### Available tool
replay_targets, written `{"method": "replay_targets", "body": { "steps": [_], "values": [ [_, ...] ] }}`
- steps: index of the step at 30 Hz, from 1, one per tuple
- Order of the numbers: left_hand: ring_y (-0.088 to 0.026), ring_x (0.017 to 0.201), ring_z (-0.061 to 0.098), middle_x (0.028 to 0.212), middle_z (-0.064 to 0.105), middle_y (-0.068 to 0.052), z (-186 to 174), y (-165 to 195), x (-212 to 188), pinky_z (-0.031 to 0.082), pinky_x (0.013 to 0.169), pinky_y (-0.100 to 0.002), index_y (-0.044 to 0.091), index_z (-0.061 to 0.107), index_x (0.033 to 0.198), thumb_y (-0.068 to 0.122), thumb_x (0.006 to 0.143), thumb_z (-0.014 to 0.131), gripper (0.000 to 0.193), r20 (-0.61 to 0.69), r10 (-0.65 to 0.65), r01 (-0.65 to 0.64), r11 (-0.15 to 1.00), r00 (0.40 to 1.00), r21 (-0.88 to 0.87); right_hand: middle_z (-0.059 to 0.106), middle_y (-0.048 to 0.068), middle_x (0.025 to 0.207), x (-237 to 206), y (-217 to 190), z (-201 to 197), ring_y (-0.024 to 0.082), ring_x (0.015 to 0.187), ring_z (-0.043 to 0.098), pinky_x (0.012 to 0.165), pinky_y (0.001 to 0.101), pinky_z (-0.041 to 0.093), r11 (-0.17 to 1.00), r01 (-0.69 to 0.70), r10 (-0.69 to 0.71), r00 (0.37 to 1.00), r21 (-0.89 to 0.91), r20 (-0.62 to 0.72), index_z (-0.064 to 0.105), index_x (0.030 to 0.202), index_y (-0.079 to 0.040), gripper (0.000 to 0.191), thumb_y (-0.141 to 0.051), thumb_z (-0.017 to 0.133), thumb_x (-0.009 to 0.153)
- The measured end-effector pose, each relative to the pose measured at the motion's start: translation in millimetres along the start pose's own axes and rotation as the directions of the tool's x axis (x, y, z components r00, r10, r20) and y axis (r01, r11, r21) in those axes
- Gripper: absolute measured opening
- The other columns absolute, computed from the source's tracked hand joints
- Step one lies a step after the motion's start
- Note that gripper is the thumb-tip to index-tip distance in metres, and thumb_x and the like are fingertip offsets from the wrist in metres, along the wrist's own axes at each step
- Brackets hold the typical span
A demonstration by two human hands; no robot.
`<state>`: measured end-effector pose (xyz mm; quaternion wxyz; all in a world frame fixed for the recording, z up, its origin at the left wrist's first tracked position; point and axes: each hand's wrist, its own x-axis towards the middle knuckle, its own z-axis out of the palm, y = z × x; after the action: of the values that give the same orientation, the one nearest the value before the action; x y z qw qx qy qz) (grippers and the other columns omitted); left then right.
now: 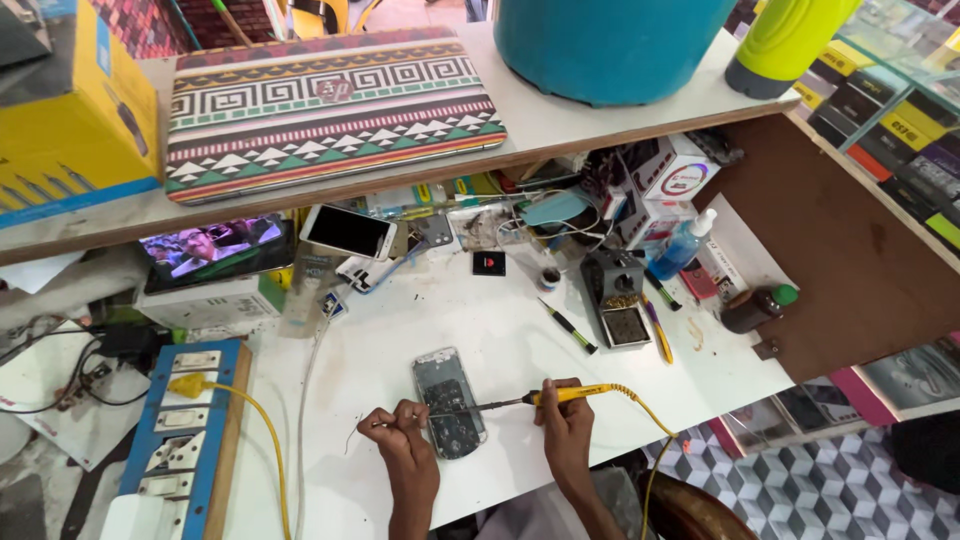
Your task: The person uses a soldering iron and solder wire to work on a disassembled mobile phone's circuit board. They repeatedly apply the soldering iron to various points on the board while feeding solder, occasionally using tweezers to adjust components. The phone remains open on the workbench throughout the clip.
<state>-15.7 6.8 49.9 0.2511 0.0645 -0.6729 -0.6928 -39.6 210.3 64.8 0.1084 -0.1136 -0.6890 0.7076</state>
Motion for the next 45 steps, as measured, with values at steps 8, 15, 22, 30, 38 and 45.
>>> {"method": "replay_targets", "body": {
  "steps": [8, 15, 22, 30, 38, 45],
  "values": [
    [-0.018, 0.079, 0.040, 0.084, 0.039, -0.011, 0, 0, 2, 0.045, 0.083, -0.033, 0.013, 0.016, 0.103, 0.004, 0.110, 0.031, 0.018, -0.023, 0.012, -0.014, 0.994, 1.000, -0.110, 0.056, 0.002, 0.062, -1, -5, 3, 0.006, 0.053, 0.045, 0.050, 0.0237, 0.033, 1.000, 0.007, -0.007, 1.000, -0.019, 0.005, 0.057, 0.087, -0.003, 0.027, -0.024, 0.057, 0.104],
    [-0.018, 0.077, 0.039, 0.078, 0.043, -0.010, -3, 2, 7, 0.042, 0.080, -0.032, 0.014, 0.017, 0.106, 0.008, 0.110, 0.032, 0.017, -0.033, -0.054, 0.048, 0.988, 0.998, -0.145, 0.057, 0.000, 0.065, 1, 4, 4, 0.005, 0.057, 0.047, 0.053, 0.0218, 0.037, 0.996, 0.084, -0.085, 0.996, 0.034, 0.013, 0.056, 0.090, -0.003, 0.025, -0.023, 0.057, 0.106],
    [-0.017, 0.077, 0.040, 0.079, 0.041, -0.008, -4, 0, 4, 0.042, 0.082, -0.031, 0.014, 0.017, 0.105, 0.009, 0.112, 0.033, 0.018, -0.008, -0.022, 0.021, 0.992, 1.000, -0.126, 0.056, 0.000, 0.065, -1, 9, 6, 0.005, 0.056, 0.047, 0.052, 0.0214, 0.038, 0.995, 0.080, -0.078, 0.996, 0.057, -0.031, 0.055, 0.094, -0.003, 0.022, -0.021, 0.054, 0.107],
    [-0.017, 0.076, 0.039, 0.078, 0.042, -0.008, -6, 3, 6, 0.041, 0.082, -0.031, 0.014, 0.018, 0.104, 0.008, 0.112, 0.032, 0.017, 0.002, -0.001, 0.001, 0.993, 1.000, -0.115, 0.053, 0.001, 0.064, -5, 2, 10, 0.005, 0.053, 0.044, 0.048, 0.0215, 0.035, 0.996, 0.049, -0.043, 0.996, 0.079, -0.076, 0.054, 0.094, -0.002, 0.023, -0.021, 0.054, 0.108],
    [-0.016, 0.076, 0.036, 0.078, 0.039, -0.008, -7, 4, 8, 0.039, 0.076, -0.032, 0.014, 0.018, 0.106, 0.005, 0.112, 0.030, 0.015, -0.047, 0.000, -0.008, 0.985, 0.999, -0.175, 0.053, 0.002, 0.065, -4, 4, 9, 0.007, 0.054, 0.046, 0.049, 0.0226, 0.037, 0.996, 0.047, -0.039, 0.994, 0.081, -0.099, 0.052, 0.094, -0.002, 0.025, -0.021, 0.052, 0.109],
    [-0.017, 0.076, 0.038, 0.079, 0.039, -0.007, -8, 3, 9, 0.041, 0.080, -0.032, 0.014, 0.016, 0.105, 0.007, 0.113, 0.031, 0.019, -0.043, 0.002, -0.007, 0.993, 0.999, -0.120, 0.055, 0.003, 0.070, -4, 12, 7, 0.008, 0.058, 0.051, 0.055, 0.0234, 0.043, 0.982, 0.119, -0.095, 0.983, 0.150, -0.155, 0.053, 0.097, -0.002, 0.021, -0.020, 0.053, 0.108]
  ]
}}
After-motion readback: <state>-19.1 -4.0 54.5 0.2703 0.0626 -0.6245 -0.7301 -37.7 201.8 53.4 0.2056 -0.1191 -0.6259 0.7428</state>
